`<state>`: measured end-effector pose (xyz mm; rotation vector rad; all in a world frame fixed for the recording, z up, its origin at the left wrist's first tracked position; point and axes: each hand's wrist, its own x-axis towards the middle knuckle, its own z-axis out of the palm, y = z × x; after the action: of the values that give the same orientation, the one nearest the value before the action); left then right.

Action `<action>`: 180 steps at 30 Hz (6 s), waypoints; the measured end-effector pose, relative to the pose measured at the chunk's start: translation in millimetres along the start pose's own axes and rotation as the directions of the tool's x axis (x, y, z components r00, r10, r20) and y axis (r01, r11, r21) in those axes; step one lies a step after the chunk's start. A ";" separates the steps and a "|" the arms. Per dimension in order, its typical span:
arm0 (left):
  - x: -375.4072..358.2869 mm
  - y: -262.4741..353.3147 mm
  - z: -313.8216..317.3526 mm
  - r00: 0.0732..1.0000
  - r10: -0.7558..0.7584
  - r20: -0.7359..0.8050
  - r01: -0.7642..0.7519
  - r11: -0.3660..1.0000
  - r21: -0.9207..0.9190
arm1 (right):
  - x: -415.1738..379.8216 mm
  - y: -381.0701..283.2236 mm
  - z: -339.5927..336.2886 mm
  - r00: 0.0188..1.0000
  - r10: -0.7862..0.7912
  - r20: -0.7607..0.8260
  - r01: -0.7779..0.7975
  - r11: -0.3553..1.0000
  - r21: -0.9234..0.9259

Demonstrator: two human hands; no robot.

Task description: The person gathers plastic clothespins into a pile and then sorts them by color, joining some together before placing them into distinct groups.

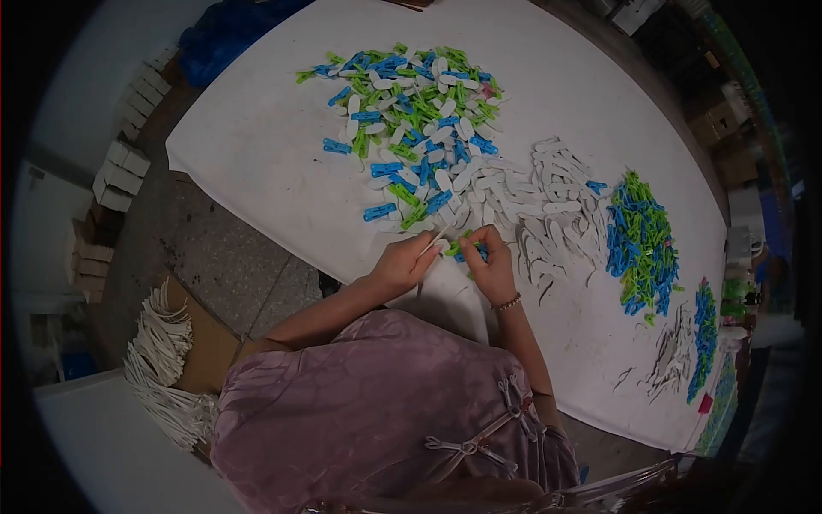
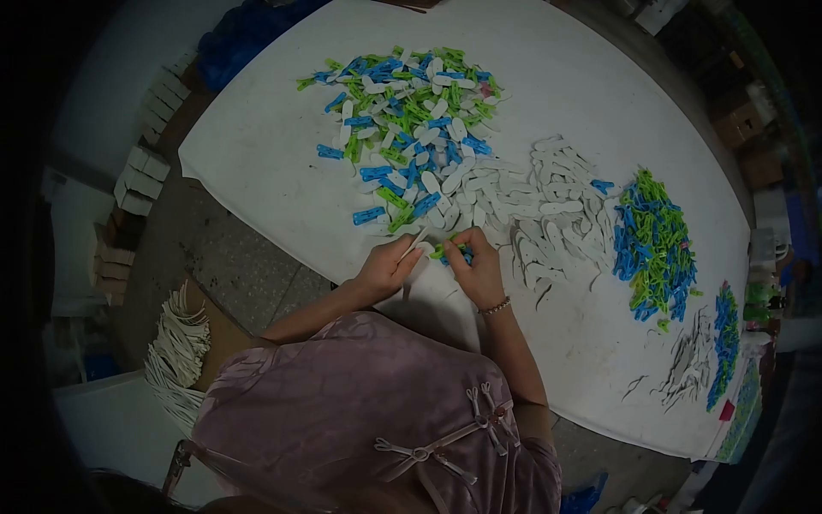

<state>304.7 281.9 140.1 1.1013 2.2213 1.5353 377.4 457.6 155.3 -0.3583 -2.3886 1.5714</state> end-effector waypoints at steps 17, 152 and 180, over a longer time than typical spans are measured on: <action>26.8 15.6 18.2 0.955 0.230 0.186 -0.246 0.966 0.072 | 55.0 40.6 -278.1 0.663 -0.164 -0.730 -0.285 0.847 -0.449; 92.0 4.8 -47.7 0.994 -0.106 -0.005 0.105 0.990 -0.090 | 52.6 -9.7 18.4 0.935 0.193 0.297 -0.354 0.494 0.794; 14.8 18.9 7.9 0.820 0.475 0.318 -0.457 0.879 -0.135 | 57.1 4.6 -8.6 0.922 0.369 -0.115 -0.022 0.345 0.938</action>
<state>307.4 300.8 156.6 1.8425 1.7438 1.4055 327.2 486.3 158.9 -0.5775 -0.8900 2.4459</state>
